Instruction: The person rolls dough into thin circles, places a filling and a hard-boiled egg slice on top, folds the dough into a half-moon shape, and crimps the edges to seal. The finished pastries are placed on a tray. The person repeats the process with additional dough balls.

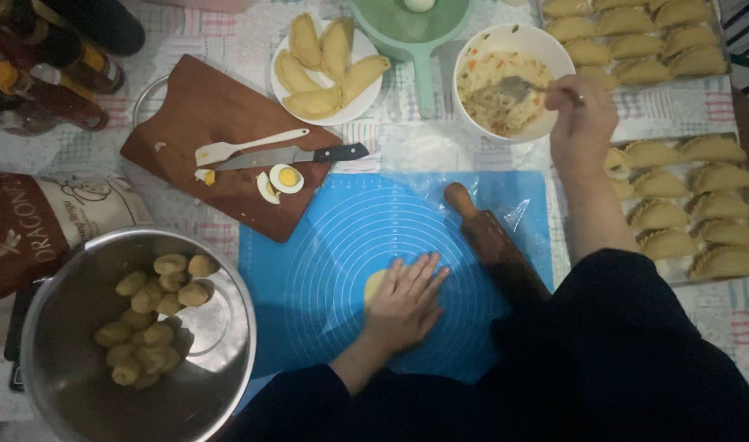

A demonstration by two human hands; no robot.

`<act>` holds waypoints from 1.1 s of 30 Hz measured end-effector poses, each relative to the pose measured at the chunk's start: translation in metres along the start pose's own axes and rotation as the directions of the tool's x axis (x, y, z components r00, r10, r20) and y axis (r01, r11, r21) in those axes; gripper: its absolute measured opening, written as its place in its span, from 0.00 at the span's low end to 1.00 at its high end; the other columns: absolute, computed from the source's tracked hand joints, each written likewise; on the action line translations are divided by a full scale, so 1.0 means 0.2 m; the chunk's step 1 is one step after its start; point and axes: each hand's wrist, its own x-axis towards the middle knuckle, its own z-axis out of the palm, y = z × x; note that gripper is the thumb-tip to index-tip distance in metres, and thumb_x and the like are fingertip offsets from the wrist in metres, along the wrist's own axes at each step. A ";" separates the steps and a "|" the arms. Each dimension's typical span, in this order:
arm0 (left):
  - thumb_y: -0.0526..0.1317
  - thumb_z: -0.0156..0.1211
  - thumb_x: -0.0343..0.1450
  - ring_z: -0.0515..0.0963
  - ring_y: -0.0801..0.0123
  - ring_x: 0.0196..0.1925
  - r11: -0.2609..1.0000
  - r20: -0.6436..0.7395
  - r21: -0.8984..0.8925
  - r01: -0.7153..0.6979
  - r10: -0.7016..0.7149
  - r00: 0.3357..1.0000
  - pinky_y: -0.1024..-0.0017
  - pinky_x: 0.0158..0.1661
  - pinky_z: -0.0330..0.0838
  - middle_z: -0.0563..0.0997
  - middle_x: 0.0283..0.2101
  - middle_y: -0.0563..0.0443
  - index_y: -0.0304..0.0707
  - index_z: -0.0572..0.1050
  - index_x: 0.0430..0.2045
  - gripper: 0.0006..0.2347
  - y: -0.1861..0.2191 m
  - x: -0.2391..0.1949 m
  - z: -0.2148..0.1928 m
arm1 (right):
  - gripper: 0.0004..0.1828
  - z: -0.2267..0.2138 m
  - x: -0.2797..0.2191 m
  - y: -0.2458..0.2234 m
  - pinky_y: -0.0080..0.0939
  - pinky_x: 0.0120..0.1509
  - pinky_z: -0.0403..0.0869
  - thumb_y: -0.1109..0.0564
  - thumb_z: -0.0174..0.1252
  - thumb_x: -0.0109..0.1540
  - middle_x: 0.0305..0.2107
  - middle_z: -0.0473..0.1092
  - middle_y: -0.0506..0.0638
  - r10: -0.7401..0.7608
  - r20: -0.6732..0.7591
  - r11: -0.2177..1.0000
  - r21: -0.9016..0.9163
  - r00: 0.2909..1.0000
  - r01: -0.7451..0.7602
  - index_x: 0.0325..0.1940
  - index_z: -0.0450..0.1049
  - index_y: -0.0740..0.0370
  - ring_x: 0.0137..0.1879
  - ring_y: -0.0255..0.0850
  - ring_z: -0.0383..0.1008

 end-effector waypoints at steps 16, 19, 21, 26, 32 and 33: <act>0.50 0.63 0.68 0.63 0.56 0.74 0.999 0.021 -0.031 0.011 -0.011 1.000 0.46 0.69 0.54 0.64 0.72 0.40 0.39 0.66 0.67 0.32 0.00 0.03 -0.04 | 0.08 0.07 0.14 0.13 0.41 0.29 0.75 0.63 0.54 0.74 0.31 0.70 0.51 0.568 0.023 0.816 0.111 0.823 -0.567 0.53 0.64 0.70 0.31 0.40 0.75; 0.51 0.63 0.68 0.63 0.58 0.74 0.999 0.013 -0.031 0.016 -0.016 1.000 0.47 0.70 0.55 0.64 0.73 0.42 0.40 0.66 0.68 0.32 0.00 0.02 -0.04 | 0.07 0.14 0.04 0.12 0.40 0.30 0.75 0.63 0.51 0.76 0.30 0.70 0.53 0.532 -0.055 0.842 0.140 0.845 -0.521 0.51 0.59 0.69 0.29 0.40 0.75; 0.51 0.63 0.68 0.62 0.59 0.75 1.000 0.016 -0.002 0.003 -0.003 1.000 0.47 0.70 0.55 0.64 0.73 0.43 0.40 0.66 0.68 0.32 0.00 0.02 -0.04 | 0.06 0.20 -0.02 0.13 0.39 0.33 0.76 0.64 0.48 0.76 0.33 0.69 0.53 0.539 -0.067 0.817 0.285 0.840 -0.502 0.52 0.57 0.67 0.32 0.39 0.76; 0.52 0.63 0.67 0.62 0.59 0.75 1.000 0.036 -0.008 0.009 -0.009 0.999 0.47 0.70 0.53 0.63 0.73 0.42 0.40 0.65 0.68 0.32 0.00 0.02 -0.03 | 0.06 0.29 -0.19 0.16 0.38 0.40 0.79 0.67 0.45 0.76 0.39 0.71 0.55 0.481 -0.148 0.837 0.371 0.864 -0.403 0.54 0.54 0.64 0.35 0.39 0.78; 0.51 0.63 0.68 0.62 0.59 0.75 1.000 -0.012 0.011 -0.001 0.001 1.000 0.48 0.71 0.53 0.64 0.73 0.42 0.41 0.65 0.68 0.32 0.00 0.02 -0.02 | 0.08 0.28 -0.27 0.22 0.39 0.49 0.82 0.68 0.42 0.77 0.49 0.69 0.57 0.442 -0.230 0.824 0.487 0.867 -0.291 0.58 0.53 0.62 0.43 0.41 0.79; 0.51 0.63 0.68 0.63 0.60 0.75 1.000 -0.018 0.021 -0.003 0.003 1.000 0.48 0.71 0.53 0.64 0.73 0.42 0.41 0.65 0.68 0.32 0.00 0.01 -0.03 | 0.07 0.28 -0.28 0.22 0.39 0.48 0.82 0.68 0.43 0.78 0.48 0.69 0.57 0.449 -0.231 0.826 0.477 0.863 -0.302 0.57 0.54 0.62 0.43 0.41 0.79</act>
